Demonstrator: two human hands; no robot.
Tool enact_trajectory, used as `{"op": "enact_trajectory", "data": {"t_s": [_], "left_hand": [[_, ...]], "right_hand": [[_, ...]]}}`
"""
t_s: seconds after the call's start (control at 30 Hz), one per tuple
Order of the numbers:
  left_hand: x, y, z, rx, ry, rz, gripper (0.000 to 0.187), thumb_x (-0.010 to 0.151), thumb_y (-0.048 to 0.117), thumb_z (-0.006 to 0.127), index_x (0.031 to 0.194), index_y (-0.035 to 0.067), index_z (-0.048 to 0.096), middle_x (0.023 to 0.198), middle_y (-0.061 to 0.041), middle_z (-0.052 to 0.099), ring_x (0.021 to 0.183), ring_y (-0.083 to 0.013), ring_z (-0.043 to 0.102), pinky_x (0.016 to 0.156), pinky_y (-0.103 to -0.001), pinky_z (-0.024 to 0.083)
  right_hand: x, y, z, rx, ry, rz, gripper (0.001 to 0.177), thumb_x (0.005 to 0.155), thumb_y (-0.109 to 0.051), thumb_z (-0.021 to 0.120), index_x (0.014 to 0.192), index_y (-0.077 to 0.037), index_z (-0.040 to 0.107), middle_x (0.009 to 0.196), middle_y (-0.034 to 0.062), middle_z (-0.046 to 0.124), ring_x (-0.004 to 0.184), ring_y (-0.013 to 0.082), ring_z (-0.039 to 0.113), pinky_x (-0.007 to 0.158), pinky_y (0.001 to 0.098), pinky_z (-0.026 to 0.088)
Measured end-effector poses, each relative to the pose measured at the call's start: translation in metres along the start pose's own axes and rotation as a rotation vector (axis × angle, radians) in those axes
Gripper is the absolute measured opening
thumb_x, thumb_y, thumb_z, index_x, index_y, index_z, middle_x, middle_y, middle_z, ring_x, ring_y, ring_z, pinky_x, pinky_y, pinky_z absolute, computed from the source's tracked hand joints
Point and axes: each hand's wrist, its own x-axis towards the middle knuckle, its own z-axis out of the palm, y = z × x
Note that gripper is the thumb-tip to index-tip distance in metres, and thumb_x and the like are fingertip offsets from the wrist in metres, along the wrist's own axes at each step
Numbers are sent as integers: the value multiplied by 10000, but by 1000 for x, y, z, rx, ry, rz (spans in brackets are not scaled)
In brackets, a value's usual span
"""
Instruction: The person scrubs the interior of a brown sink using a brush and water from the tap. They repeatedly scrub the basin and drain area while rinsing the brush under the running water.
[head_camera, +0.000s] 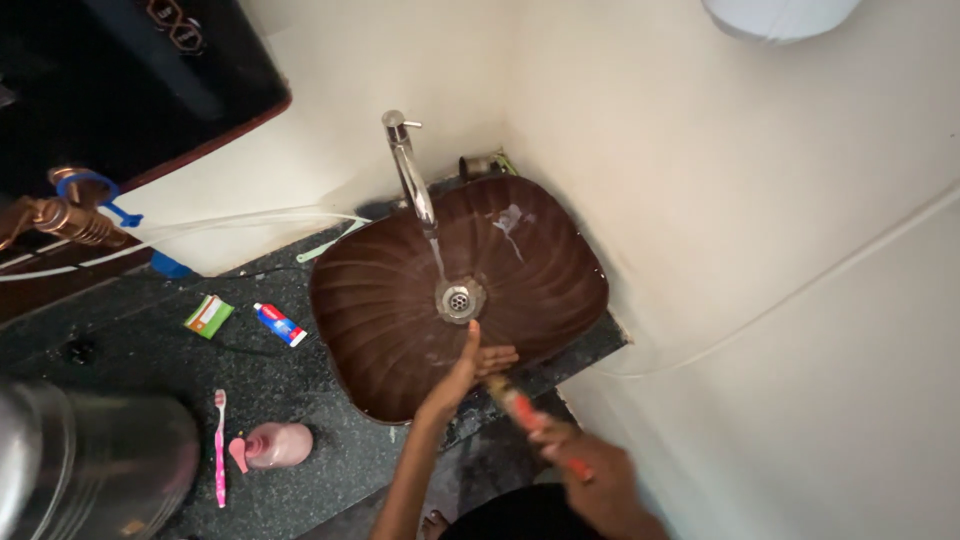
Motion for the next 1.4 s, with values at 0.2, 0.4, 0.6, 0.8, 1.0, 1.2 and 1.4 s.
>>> {"op": "enact_trajectory", "data": {"t_s": [0.2,0.4,0.6,0.8,1.0,1.2,1.4], "left_hand": [[-7,-8,-9,63,9,-25,1228,803,882,-43,1445,24,557,1450,-165,632,1434,-320,527,1237,-515,276],[-15,-4,-6,138,72,-109,1223,774,874,-52,1464,61,546,1468,-130,618,1445,-295,486,1250,-548,175],[-8,-2,-2,107,54,-123,1218,795,881,-41,1471,42,525,1482,-151,599,1462,-308,475,1265,-547,128],[-8,3,2,100,42,-48,1223,799,890,-27,1446,34,558,1461,-154,629,1469,-305,466,1263,-508,205],[-23,12,-2,117,23,-51,1184,813,857,-44,1462,66,551,1484,-117,608,1471,-320,455,1254,-515,215],[-42,7,-7,203,94,-80,1182,802,855,-38,1456,78,569,1457,-119,634,1458,-307,464,1247,-538,202],[-52,5,-12,158,128,-108,1174,782,843,-36,1441,82,568,1445,-124,630,1433,-298,500,1231,-555,177]], "right_hand": [[13,20,-4,-53,-104,-6,174,829,129,649,924,-8,697,1105,149,799,1142,279,758,972,397,617],[39,29,-73,-371,204,155,48,920,-3,661,964,-12,677,1138,106,785,1042,195,773,887,301,591],[31,23,-66,-429,257,298,78,913,-39,675,971,-21,723,1124,115,789,1019,207,773,890,322,582],[3,5,-10,-145,40,143,71,888,-19,692,938,-48,733,1094,113,813,1128,245,767,953,342,594],[43,10,-41,-427,157,286,152,828,-31,750,971,-32,701,1003,114,801,918,229,792,823,321,589],[68,13,-76,-466,336,53,77,991,-33,679,1065,-29,656,1121,119,778,1124,238,756,919,300,575],[39,13,-19,-341,130,102,230,908,21,674,1135,3,707,1113,194,761,1028,286,760,894,345,595]]}}
